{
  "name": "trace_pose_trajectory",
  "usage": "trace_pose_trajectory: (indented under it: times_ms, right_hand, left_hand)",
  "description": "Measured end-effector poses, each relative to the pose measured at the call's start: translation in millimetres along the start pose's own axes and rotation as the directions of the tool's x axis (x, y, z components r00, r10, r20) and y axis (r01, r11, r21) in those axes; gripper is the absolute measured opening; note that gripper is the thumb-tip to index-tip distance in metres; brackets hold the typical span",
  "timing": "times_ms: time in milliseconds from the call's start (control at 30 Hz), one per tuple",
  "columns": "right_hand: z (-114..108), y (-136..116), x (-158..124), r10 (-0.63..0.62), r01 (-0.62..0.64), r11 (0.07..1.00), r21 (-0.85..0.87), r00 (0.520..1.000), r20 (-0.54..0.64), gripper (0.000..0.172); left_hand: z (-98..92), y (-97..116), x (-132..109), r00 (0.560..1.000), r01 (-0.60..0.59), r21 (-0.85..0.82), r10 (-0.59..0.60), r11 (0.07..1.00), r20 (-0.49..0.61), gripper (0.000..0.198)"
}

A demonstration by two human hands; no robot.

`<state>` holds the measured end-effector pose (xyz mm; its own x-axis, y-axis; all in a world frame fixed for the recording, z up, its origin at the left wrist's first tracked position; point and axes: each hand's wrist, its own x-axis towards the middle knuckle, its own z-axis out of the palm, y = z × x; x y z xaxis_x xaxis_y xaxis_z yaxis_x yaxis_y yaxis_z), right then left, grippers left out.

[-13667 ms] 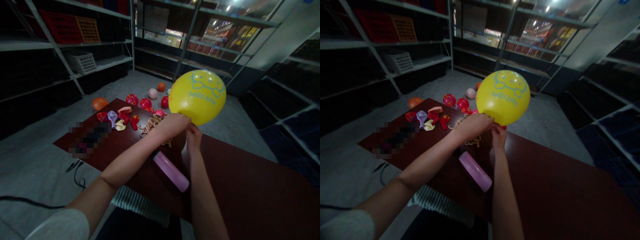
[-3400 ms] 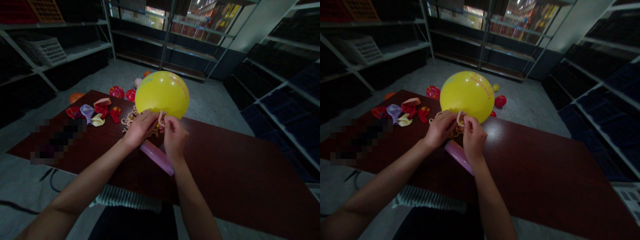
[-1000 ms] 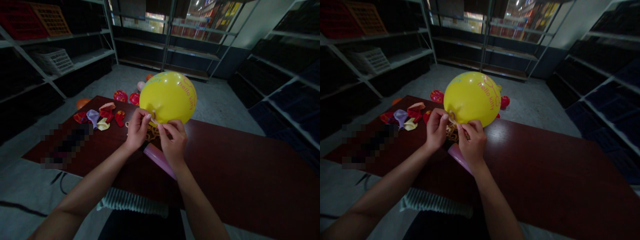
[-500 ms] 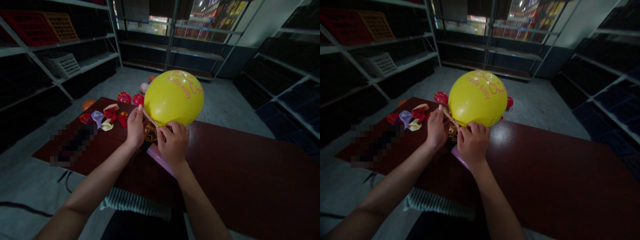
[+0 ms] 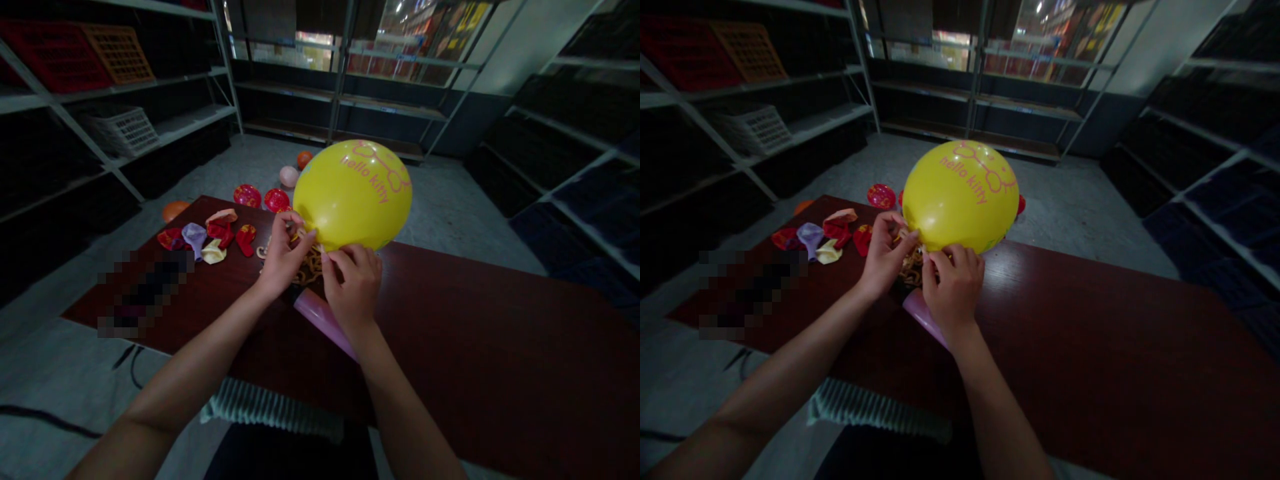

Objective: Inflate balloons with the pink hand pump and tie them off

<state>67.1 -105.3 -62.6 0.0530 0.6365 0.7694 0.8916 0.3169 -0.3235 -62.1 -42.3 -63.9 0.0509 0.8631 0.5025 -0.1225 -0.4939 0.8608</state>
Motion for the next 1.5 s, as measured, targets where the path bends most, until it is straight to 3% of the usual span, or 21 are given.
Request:
trace_pose_trajectory:
  times_ms: [100,200,367,567,667,733,800,867,933,1033,1200,1267,1333,1367,1433,1467,1500]
  right_hand:
    - [1,0,-1,-0.016,0.016,1.000,0.004,0.999,0.039,0.019]
    - [4,1,-1,-0.006,0.003,1.000,0.024,0.994,0.108,0.017]
    - [8,4,-1,0.018,-0.029,0.998,0.061,0.986,0.163,0.017]
    - [9,3,0,-0.004,-0.011,0.997,0.082,0.983,0.183,0.016]
    - [9,2,0,-0.012,-0.005,0.996,0.085,0.981,0.195,0.016]
    - [9,2,0,-0.006,-0.013,0.995,0.095,0.978,0.206,0.016]
    - [9,3,0,-0.001,-0.024,0.993,0.118,0.978,0.209,0.017]
    - [8,4,0,-0.001,-0.029,0.988,0.152,0.981,0.192,0.017]
    - [6,5,2,0.004,-0.033,0.983,0.179,0.987,0.162,0.016]
    - [3,7,4,0.048,-0.077,0.972,0.222,0.990,0.132,0.014]
    - [6,19,6,0.239,-0.255,0.930,0.263,0.967,0.090,0.015]
    - [11,24,6,0.290,-0.309,0.918,0.250,0.951,0.112,0.015]
    - [15,29,6,0.332,-0.357,0.906,0.229,0.933,0.140,0.015]
    - [16,30,6,0.350,-0.378,0.901,0.214,0.924,0.156,0.015]
    - [18,34,6,0.381,-0.413,0.892,0.184,0.906,0.185,0.016]
    - [18,36,6,0.395,-0.428,0.888,0.168,0.897,0.196,0.016]
    - [18,38,7,0.406,-0.440,0.885,0.154,0.890,0.209,0.016]
  left_hand:
    - [-2.0,-2,1,0.997,0.026,-0.024,-0.028,0.999,-0.068,0.022]
    - [-2.9,-3,2,0.974,0.153,-0.185,-0.180,0.971,-0.139,0.028]
    - [-2.9,3,6,0.861,0.352,-0.392,-0.458,0.850,-0.221,0.034]
    - [-4.3,22,12,0.749,0.411,-0.573,-0.621,0.709,-0.231,0.033]
    - [-6.2,24,14,0.732,0.406,-0.642,-0.652,0.650,-0.198,0.039]
    - [-8.0,21,14,0.754,0.385,-0.632,-0.624,0.673,-0.205,0.039]
    - [-9.7,14,12,0.827,0.306,-0.567,-0.509,0.764,-0.239,0.038]
    - [-10.4,8,8,0.921,0.157,-0.459,-0.297,0.874,-0.253,0.038]
    - [-9.8,4,3,0.972,-0.013,-0.317,-0.063,0.948,-0.228,0.034]
    - [-7.2,4,-5,0.944,-0.235,-0.016,0.225,0.972,-0.240,0.022]
    - [-1.2,2,-4,0.843,-0.427,0.363,0.510,0.828,-0.170,0.017]
    - [4.8,-4,11,0.821,-0.442,0.472,0.556,0.763,-0.129,0.018]
    - [15.9,-12,39,0.843,-0.423,0.526,0.533,0.738,-0.070,0.015]
    - [23.5,-16,58,0.885,-0.388,0.547,0.466,0.742,-0.004,0.016]
    - [41.7,-23,98,0.929,-0.368,0.587,0.262,0.721,0.260,0.034]
    - [51.3,-24,117,0.910,-0.362,0.598,0.134,0.715,0.392,0.050]
    - [60.1,-25,134,0.896,-0.316,0.630,0.005,0.710,0.444,0.062]
